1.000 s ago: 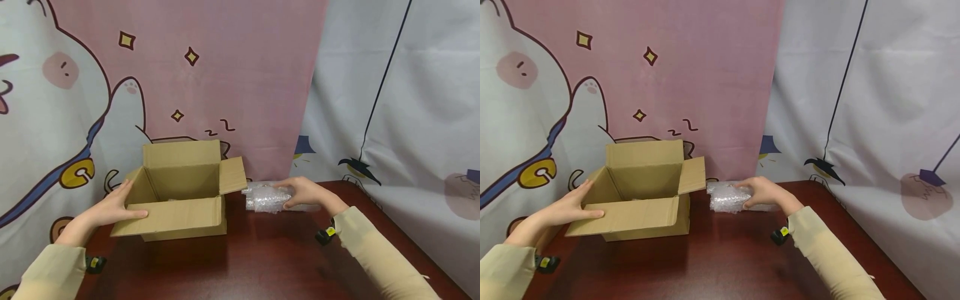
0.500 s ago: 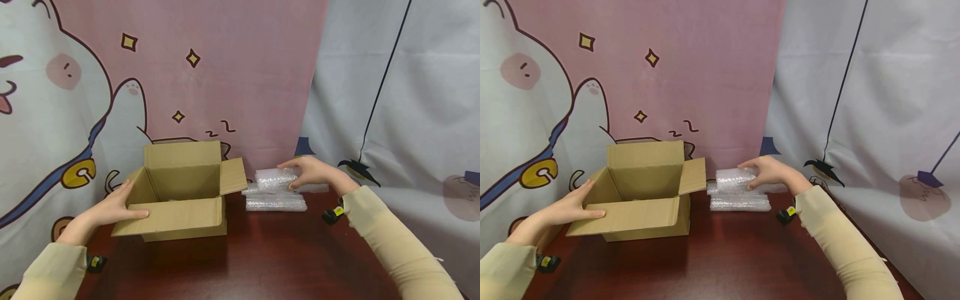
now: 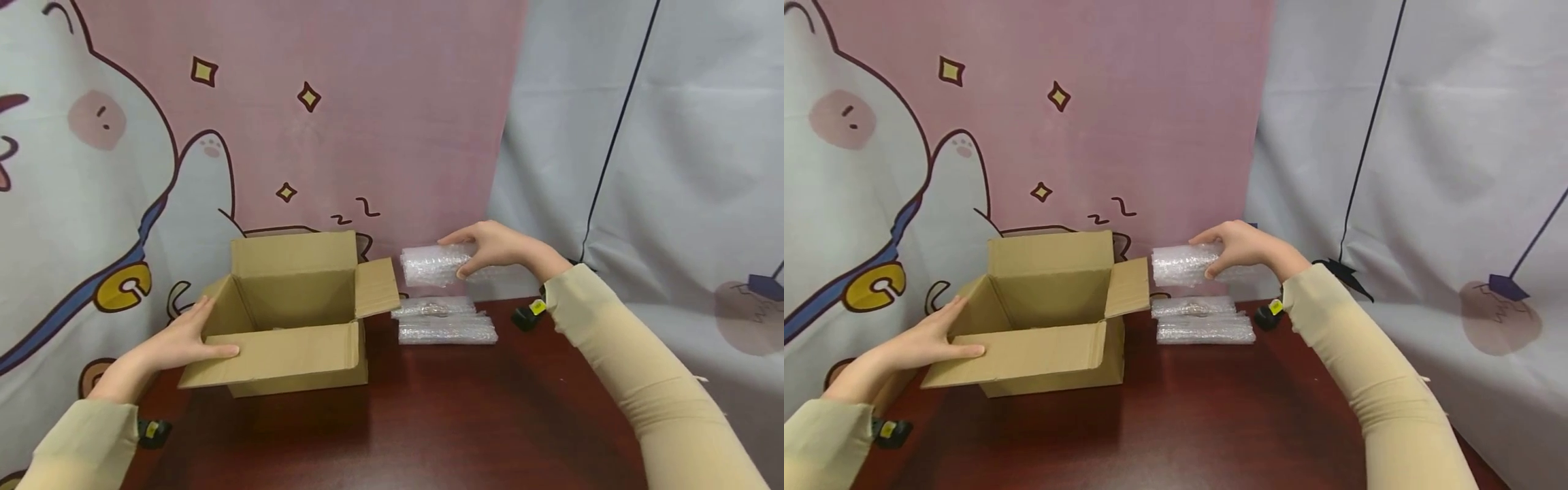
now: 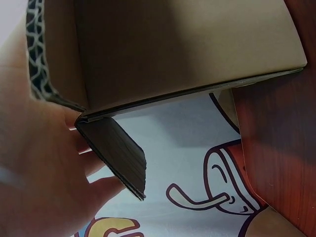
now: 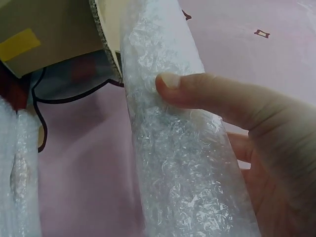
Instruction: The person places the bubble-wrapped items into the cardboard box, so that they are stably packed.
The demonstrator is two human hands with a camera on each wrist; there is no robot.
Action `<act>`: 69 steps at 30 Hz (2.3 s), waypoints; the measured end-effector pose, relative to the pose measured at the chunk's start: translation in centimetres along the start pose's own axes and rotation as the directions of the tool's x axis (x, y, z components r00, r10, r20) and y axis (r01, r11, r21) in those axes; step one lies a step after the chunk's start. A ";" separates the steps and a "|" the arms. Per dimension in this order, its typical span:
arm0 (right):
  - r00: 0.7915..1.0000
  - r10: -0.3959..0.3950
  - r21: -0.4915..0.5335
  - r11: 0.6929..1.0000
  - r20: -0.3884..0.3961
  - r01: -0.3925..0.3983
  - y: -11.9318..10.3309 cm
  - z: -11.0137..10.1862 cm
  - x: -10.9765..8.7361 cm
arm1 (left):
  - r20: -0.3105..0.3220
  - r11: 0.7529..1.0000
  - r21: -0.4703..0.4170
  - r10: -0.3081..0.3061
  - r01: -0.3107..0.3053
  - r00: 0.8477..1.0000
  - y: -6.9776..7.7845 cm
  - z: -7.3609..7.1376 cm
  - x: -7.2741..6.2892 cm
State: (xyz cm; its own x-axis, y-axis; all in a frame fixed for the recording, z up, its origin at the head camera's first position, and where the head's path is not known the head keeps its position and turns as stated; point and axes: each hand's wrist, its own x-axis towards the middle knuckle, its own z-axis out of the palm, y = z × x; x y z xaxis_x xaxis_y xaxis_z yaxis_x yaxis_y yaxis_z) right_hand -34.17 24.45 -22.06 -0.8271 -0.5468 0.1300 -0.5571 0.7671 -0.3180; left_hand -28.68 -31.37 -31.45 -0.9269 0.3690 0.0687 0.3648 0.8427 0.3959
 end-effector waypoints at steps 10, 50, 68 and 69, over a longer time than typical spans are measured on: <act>0.999 -0.010 0.026 1.000 -0.039 0.011 -2.7 -1.5 2.9 | -0.009 1.000 0.006 0.001 -0.001 1.000 0.1 0.1 -0.1; 0.996 -0.076 0.086 0.993 -0.047 0.080 -12.4 3.8 14.2 | -0.031 1.000 -0.015 0.027 -0.027 0.999 -0.3 0.1 -0.8; 0.994 -0.106 0.092 0.990 -0.039 0.109 -15.4 8.3 18.0 | -0.041 1.000 0.006 0.015 -0.015 0.999 -0.3 0.0 -0.5; 0.994 -0.103 0.088 0.990 -0.040 0.106 -15.5 8.6 18.2 | -0.040 1.000 0.005 0.013 -0.012 0.999 -0.3 0.0 -0.5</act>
State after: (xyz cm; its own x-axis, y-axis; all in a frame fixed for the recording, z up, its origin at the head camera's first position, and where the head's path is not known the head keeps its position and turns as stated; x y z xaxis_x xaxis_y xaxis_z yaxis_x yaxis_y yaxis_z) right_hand -39.92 -0.29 -22.83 -0.7675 -0.6090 0.1999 -0.6332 0.6721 -0.3838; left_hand -28.30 -31.78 -31.57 -0.9250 0.3637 0.1099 0.3767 0.8401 0.3904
